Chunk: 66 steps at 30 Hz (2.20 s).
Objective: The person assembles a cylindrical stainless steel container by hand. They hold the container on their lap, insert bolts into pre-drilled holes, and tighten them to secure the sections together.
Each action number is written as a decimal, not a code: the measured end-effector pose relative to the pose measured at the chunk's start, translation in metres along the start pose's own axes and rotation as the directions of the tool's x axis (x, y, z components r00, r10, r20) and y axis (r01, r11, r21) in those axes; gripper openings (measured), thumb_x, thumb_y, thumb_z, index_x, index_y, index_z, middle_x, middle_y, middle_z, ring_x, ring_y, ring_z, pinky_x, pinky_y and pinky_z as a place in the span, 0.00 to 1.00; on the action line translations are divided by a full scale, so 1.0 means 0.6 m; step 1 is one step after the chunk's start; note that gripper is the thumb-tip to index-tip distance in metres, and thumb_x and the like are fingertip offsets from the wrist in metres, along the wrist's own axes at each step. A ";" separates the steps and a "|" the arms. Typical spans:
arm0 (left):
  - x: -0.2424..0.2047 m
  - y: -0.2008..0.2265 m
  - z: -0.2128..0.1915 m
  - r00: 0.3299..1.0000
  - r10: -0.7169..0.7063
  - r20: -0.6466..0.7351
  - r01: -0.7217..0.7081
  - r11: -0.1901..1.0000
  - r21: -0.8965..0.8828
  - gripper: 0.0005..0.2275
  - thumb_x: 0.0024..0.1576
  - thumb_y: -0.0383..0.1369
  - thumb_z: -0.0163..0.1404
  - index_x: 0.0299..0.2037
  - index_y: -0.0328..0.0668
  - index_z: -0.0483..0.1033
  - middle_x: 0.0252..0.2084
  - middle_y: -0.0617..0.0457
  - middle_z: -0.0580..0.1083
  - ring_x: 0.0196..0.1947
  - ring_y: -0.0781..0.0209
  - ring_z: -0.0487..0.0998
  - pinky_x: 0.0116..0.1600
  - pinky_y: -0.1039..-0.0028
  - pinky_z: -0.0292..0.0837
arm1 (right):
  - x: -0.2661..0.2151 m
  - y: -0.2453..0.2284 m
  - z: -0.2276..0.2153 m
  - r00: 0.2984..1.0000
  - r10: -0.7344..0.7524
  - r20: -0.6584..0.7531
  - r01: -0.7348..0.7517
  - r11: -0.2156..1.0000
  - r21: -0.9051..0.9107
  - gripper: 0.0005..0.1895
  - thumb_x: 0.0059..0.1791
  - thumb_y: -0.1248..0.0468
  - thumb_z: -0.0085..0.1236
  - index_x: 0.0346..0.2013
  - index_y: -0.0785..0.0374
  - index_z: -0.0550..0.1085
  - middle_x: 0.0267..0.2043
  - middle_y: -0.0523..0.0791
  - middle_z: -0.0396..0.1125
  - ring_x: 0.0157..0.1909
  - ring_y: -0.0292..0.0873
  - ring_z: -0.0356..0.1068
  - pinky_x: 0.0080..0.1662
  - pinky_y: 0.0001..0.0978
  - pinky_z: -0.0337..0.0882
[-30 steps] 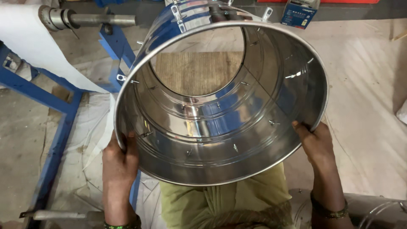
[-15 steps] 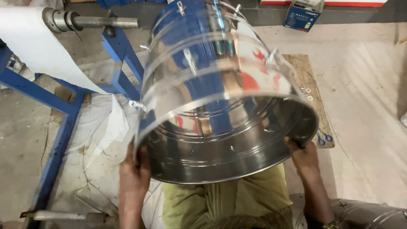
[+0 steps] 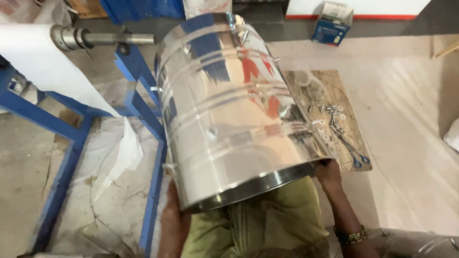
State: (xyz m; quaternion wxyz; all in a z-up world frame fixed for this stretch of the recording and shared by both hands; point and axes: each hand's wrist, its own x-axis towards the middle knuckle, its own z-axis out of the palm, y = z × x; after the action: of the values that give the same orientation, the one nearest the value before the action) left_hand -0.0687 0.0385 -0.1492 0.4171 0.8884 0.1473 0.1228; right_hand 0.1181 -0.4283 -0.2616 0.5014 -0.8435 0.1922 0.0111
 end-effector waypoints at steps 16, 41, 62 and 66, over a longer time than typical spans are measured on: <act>-0.089 0.025 0.055 0.908 -0.011 0.419 0.062 0.992 -0.107 0.53 0.51 0.40 0.63 0.73 0.26 0.30 0.70 0.24 0.57 0.59 0.38 0.75 0.55 0.63 0.78 | -0.048 -0.136 -0.047 0.973 -0.205 -0.111 0.223 0.954 0.198 0.42 0.48 0.79 0.50 0.75 0.57 0.51 0.72 0.49 0.53 0.68 0.46 0.59 0.58 0.37 0.69; -0.026 0.055 -0.116 0.877 -0.121 0.465 0.062 0.988 0.139 0.33 0.53 0.50 0.56 0.69 0.51 0.65 0.60 0.44 0.75 0.52 0.53 0.84 0.45 0.67 0.81 | -0.256 -0.321 -0.129 0.873 -0.474 -0.113 0.478 0.789 0.386 0.19 0.55 0.77 0.46 0.61 0.74 0.69 0.63 0.53 0.68 0.63 0.44 0.69 0.57 0.35 0.74; 0.051 0.138 -0.162 0.953 0.019 0.302 -0.022 1.000 0.006 0.27 0.53 0.41 0.57 0.64 0.44 0.70 0.58 0.44 0.76 0.54 0.49 0.81 0.44 0.64 0.83 | -0.273 -0.343 -0.115 0.851 -0.516 -0.095 0.523 0.825 0.213 0.18 0.54 0.76 0.48 0.59 0.67 0.71 0.66 0.48 0.67 0.60 0.41 0.69 0.55 0.32 0.75; 0.052 0.085 -0.130 0.934 0.302 0.192 -0.313 0.949 0.028 0.23 0.57 0.39 0.56 0.60 0.35 0.70 0.57 0.37 0.75 0.56 0.38 0.77 0.53 0.58 0.76 | -0.267 -0.328 -0.101 0.851 -0.515 -0.103 0.525 0.831 0.185 0.22 0.52 0.76 0.50 0.62 0.64 0.69 0.67 0.47 0.65 0.56 0.41 0.71 0.54 0.31 0.74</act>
State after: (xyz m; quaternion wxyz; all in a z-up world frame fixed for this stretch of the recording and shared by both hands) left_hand -0.0582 0.0737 -0.0582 0.3784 0.9199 -0.0296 0.0989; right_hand 0.0254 -0.3462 -0.0319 0.5653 -0.8073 -0.0319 -0.1662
